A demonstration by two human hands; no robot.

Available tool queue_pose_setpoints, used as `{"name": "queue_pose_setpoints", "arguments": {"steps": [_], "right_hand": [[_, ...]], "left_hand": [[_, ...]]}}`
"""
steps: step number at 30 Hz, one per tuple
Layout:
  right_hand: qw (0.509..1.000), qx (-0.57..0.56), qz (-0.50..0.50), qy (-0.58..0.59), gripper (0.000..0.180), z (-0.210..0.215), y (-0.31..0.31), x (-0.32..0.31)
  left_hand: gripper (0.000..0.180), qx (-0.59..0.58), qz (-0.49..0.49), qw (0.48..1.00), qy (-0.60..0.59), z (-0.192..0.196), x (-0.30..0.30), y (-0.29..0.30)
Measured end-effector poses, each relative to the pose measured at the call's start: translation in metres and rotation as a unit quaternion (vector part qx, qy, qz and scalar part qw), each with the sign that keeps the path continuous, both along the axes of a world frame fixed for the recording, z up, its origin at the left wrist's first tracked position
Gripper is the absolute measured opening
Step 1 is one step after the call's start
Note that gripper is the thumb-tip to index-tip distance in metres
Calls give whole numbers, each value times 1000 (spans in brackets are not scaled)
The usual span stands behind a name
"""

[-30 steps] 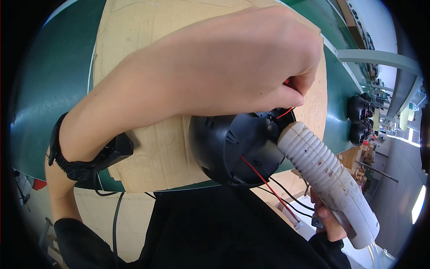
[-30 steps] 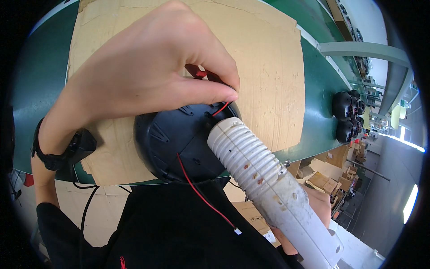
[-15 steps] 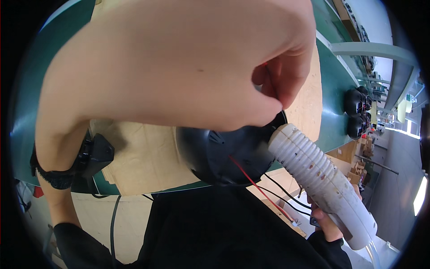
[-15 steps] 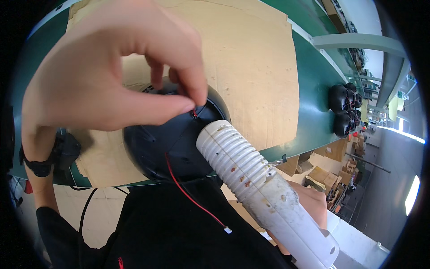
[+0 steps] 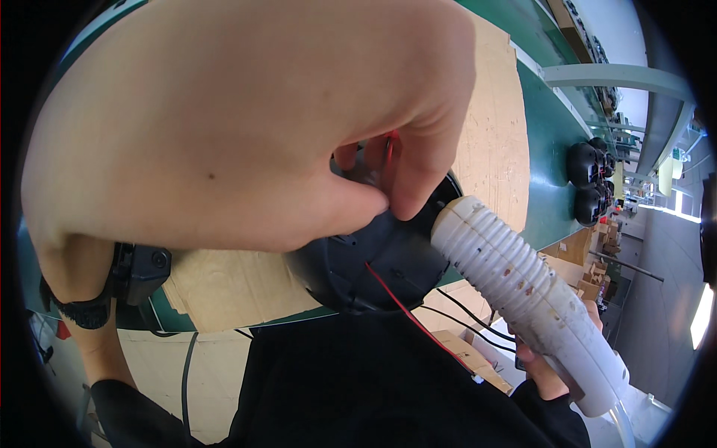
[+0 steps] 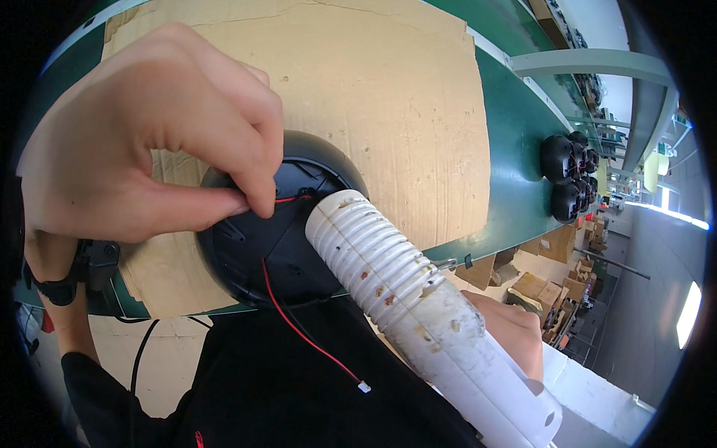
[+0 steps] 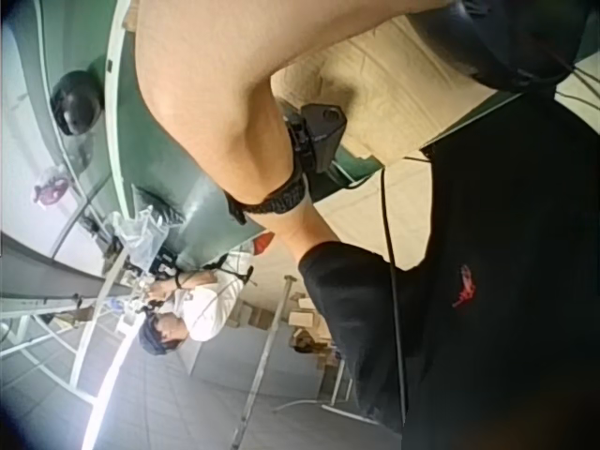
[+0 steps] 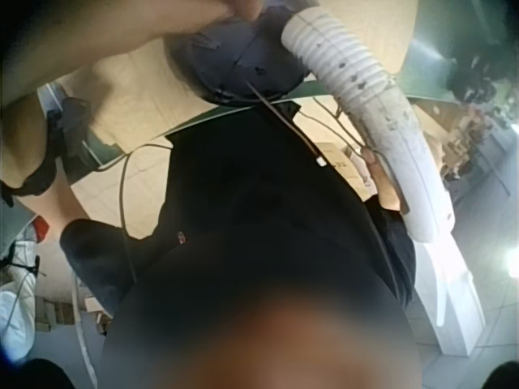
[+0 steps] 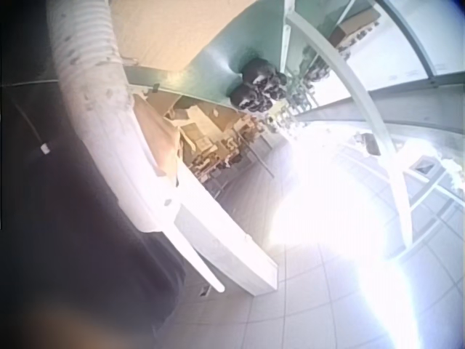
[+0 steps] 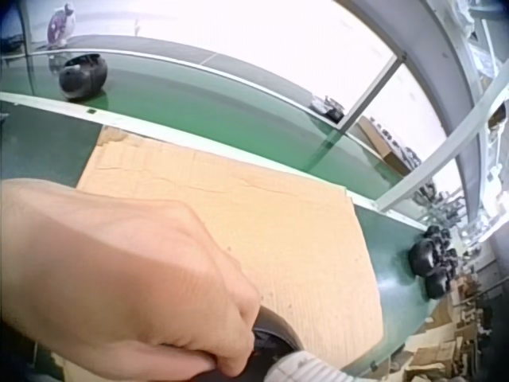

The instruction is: Applying hot glue to secure wires inside black plastic housings on an assembly line.

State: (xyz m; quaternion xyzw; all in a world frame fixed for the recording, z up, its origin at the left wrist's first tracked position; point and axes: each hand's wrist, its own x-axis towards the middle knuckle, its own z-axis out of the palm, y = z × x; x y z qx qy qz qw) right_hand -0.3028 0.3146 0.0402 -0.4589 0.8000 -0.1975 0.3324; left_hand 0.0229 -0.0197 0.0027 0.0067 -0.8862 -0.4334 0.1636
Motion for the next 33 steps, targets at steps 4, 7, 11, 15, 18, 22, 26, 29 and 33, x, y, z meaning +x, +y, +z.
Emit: {"name": "queue_pose_setpoints", "arguments": {"steps": [4,7,11,15,18,22,26,29,33], "right_hand": [[1000,3,17,-9,82,-1,-6,3],[1000,5,27,-15,81,-3,-11,5],[999,7,41,-25,80,-4,-17,9],[998,6,54,-35,79,-5,-23,15],[997,1,64,-45,78,-3,-28,20],[996,-14,74,-57,77,-3,-36,29],[988,-40,109,-103,76,-8,-43,32],[988,-60,91,-109,75,-13,-46,36],[990,-88,78,-72,52,-1,-65,62]], "left_hand": [[12,-2,3,1000,-5,0,0,0],[12,-10,3,1000,-3,-1,-1,0],[11,-19,9,1000,-12,-2,-1,0],[10,-21,3,1000,-3,1,0,1],[11,45,55,997,3,20,-1,13],[16,-59,57,996,-34,12,-1,7],[23,-143,194,969,-51,36,21,32],[30,-259,170,949,-54,39,24,51],[34,-234,168,953,-98,46,15,114]]}}
